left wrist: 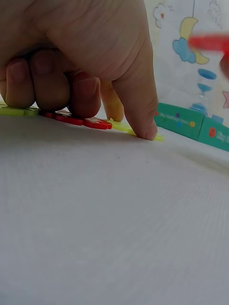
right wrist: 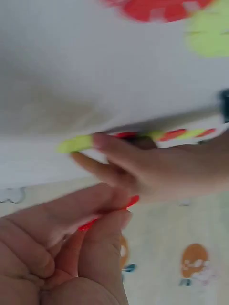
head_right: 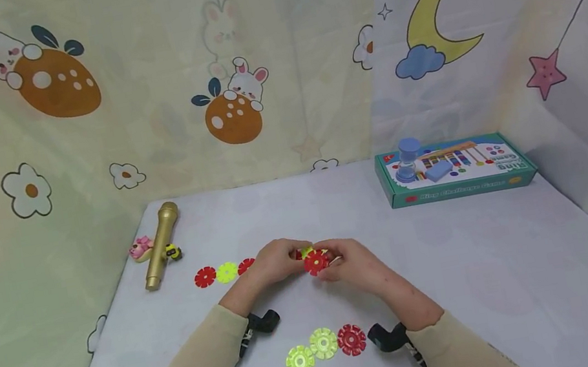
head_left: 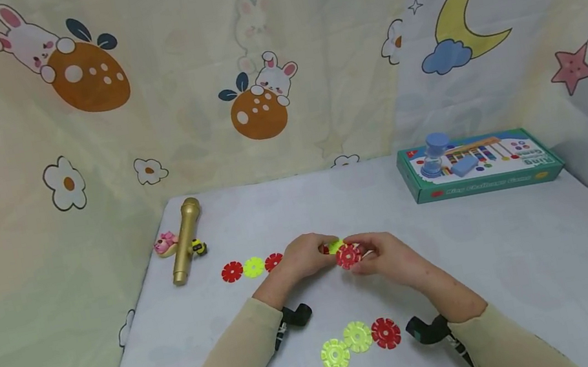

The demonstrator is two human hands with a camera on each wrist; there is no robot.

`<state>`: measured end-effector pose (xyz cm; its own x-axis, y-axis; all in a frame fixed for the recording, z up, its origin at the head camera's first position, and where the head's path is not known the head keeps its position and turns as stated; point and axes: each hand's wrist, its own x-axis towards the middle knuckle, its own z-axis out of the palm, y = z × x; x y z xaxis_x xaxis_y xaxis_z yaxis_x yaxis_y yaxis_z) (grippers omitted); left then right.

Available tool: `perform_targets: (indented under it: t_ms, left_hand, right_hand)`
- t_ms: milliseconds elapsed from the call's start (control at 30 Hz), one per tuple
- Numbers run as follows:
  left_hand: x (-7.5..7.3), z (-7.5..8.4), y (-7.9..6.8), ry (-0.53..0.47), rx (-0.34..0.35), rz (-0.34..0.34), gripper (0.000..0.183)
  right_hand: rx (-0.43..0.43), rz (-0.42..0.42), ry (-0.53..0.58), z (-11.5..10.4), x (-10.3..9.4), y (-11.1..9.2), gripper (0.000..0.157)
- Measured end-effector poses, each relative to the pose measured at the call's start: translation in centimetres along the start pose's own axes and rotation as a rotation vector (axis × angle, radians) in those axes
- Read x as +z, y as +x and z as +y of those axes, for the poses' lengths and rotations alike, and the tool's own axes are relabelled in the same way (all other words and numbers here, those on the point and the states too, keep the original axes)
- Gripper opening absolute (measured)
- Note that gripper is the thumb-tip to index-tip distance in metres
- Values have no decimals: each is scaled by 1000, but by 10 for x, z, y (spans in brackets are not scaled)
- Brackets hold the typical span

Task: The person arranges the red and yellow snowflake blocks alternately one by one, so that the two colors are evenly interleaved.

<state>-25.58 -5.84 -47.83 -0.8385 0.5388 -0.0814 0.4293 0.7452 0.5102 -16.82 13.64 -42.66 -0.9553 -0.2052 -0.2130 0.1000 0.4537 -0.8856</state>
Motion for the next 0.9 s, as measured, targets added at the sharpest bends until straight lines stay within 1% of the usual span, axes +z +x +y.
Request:
perform_targets:
  t_ms: [67,133,233,300,467,567,700,800,900]
  left_hand:
    - [0,1,1,6,10,-2,49]
    - [0,1,1,16,19,-4,49]
    - [0,2,2,32,30,-6,48]
    - [0,3,2,32,27,-9,48]
    - [-1,6,0,31,7,-26,49]
    - [-2,8,0,38,8,-30,50]
    - [-7,13,0,47,11,-41,52]
    - [-9,18,5,-3,12,-70,57]
    - [-6,22,18,-71,20,-101,58]
  right_hand:
    - [42,64,-92,6,-12,10,54]
    - [78,107,-174,12,-20,20,53]
    - [104,123,-231,22,-25,34,51]
    - [104,122,-269,29,-25,40,52]
    - [106,133,-369,39,-22,46,54]
    - [117,153,-380,40,-23,47,50]
    - [119,157,-363,41,-24,48,45]
    - [112,152,-362,43,-24,50,44]
    - [111,150,-364,44,-24,52,44]
